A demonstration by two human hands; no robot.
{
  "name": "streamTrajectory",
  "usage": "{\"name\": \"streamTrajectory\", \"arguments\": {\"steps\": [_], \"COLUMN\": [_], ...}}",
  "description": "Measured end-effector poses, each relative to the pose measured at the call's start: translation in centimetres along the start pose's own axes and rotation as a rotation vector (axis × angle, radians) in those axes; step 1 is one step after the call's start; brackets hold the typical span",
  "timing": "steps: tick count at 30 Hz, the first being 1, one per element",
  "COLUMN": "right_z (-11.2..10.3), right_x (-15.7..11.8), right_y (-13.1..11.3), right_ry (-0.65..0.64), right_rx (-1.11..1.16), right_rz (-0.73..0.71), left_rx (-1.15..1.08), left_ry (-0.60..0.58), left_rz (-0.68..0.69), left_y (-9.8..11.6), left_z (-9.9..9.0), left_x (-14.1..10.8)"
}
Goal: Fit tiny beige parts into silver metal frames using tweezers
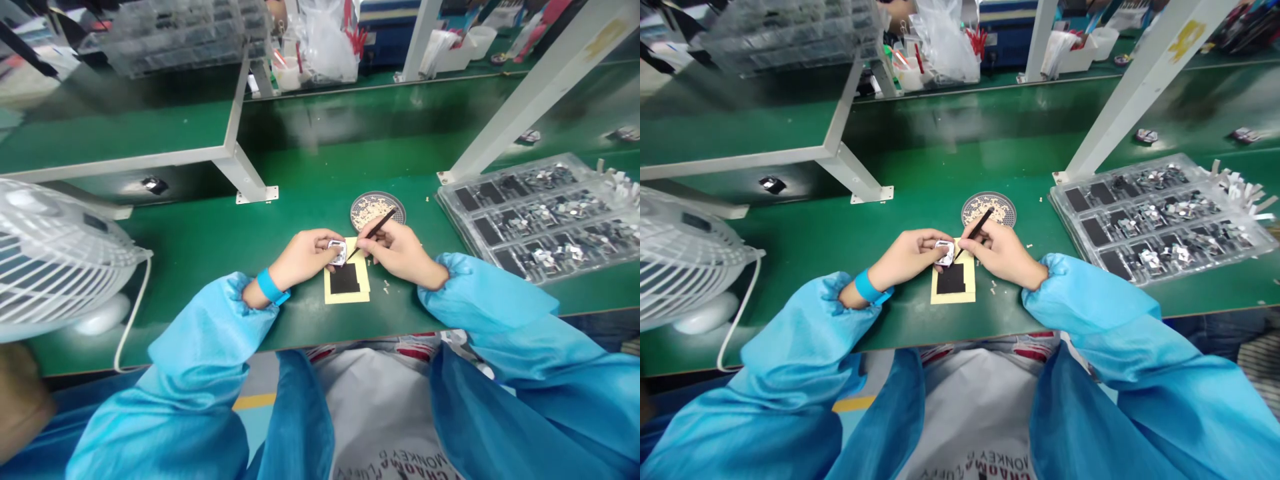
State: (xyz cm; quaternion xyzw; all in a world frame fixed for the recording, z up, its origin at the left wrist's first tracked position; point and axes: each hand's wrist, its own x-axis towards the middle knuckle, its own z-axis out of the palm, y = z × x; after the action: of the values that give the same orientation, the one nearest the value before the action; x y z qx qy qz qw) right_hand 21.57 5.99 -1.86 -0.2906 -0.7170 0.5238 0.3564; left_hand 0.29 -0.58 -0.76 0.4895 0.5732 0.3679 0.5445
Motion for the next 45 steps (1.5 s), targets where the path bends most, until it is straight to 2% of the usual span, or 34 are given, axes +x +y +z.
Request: {"name": "streamTrajectory", "arguments": {"steps": [6, 11, 19, 36, 45], "right_z": [-1.4, -1.4, -1.4, -1.3, -1.4], "right_x": [0.0, -0.2, -0.3, -0.3, -0.6], "right_y": [-1.2, -1.7, -2.0, -1.8, -2.3], "right_ry": [0.124, 0.093, 0.097, 0.054, 0.138], "right_rx": [-0.074, -0.263, -0.305, -0.354, -0.304], "right_rz": [-0.209, -0.358, -0.315, -0.345, -0.330], "left_rx": [-0.121, -0.118, -0.112, -0.134, -0.140], "left_ry": [0.063, 0.101, 0.111, 0.124, 0.095], "left_rz": [-0.038, -0.024, 0.002, -0.002, 0.132], "left_y": [0.7, 0.9, 0.4, 0.6, -0.2], "left_z": [1.8, 1.7, 1.5, 1.7, 1.6], "left_x": [-0.5, -0.6, -0.4, -0.5, -0.5]}}
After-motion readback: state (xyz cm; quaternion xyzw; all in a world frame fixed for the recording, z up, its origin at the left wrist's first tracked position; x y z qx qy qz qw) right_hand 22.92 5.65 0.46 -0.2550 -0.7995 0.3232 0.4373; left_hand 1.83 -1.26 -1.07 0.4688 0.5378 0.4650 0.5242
